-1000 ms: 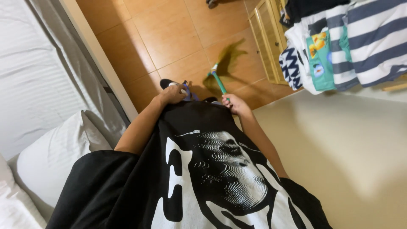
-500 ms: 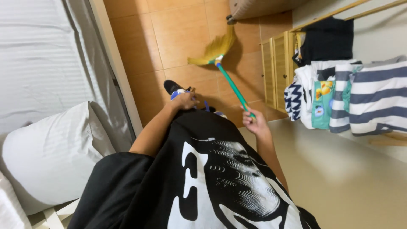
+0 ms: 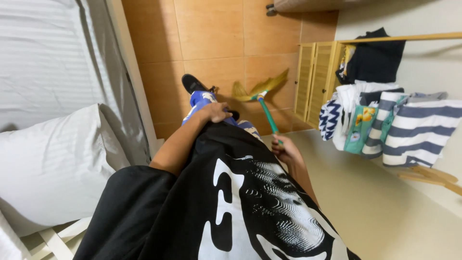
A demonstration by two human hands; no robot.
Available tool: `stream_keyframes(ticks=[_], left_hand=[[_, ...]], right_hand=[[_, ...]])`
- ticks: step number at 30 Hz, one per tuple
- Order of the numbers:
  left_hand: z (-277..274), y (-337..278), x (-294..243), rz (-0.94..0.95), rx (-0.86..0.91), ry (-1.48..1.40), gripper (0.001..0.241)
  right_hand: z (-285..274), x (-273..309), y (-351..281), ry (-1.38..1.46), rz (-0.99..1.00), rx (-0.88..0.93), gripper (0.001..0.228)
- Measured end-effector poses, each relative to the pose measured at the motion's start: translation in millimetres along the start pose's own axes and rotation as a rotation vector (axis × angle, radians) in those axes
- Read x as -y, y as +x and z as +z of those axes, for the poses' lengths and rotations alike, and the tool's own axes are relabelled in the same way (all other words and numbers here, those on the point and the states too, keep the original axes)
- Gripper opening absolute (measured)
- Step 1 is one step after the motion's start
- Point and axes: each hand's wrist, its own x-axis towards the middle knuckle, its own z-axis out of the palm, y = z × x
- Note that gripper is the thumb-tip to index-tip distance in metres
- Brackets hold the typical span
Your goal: The person sweeps the tiled floor of a bedroom using a broom with a green handle. They move around the room, sweeping near the bed, a suitcase, and a white cabinet, and briefly open a door while continuing to sweep.
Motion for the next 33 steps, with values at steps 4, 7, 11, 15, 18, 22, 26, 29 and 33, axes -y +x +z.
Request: stream_keyframes(ticks=[4, 7, 11, 15, 18, 22, 26, 29, 33], left_hand=[[-3.9, -4.5, 31.2, -0.016, -0.043, -0.072, 0.060], [-3.6, -11.8, 56.6, -0.040, -0.097, -0.165, 0.058], [-6.4, -35.2, 74.4, -0.047, -0.204, -0.337, 0.054], [4.1, -33.6, 92.7, 0.001, -0.327, -0.461, 0.053], [-1.1, -40.9, 89.1, -0.002, -0.351, -0.528, 0.052], [2.7, -26.0, 96.3, 0.003, -0.389, -0.557, 0.055], [0.7, -20.0, 97.3, 0.020, -0.412, -0.530, 0.054], [0.8, -17.1, 97.8, 0.015, -0.416, -0.534, 0.055], [-3.0, -20.2, 98.4, 0.021, -0.454, -0.595, 0.053]], right_hand=[[74.2, 56.2, 56.7, 0.040, 0.075, -0.026, 0.016], [137.4, 101.3, 83.3, 0.025, 0.089, 0.033, 0.019], [201.5, 148.9, 106.7, -0.070, -0.016, 0.138, 0.020], [265.6, 171.1, 79.6, -0.176, -0.145, 0.203, 0.020], [296.3, 164.1, 41.0, -0.354, -0.294, 0.167, 0.026], [313.8, 138.9, 5.5, -0.608, -0.368, -0.060, 0.034], [310.5, 126.1, -19.3, -0.663, -0.362, -0.078, 0.043], [300.7, 125.6, -26.3, -0.639, -0.348, -0.031, 0.043], [300.5, 118.1, -22.9, -0.651, -0.246, 0.080, 0.040]])
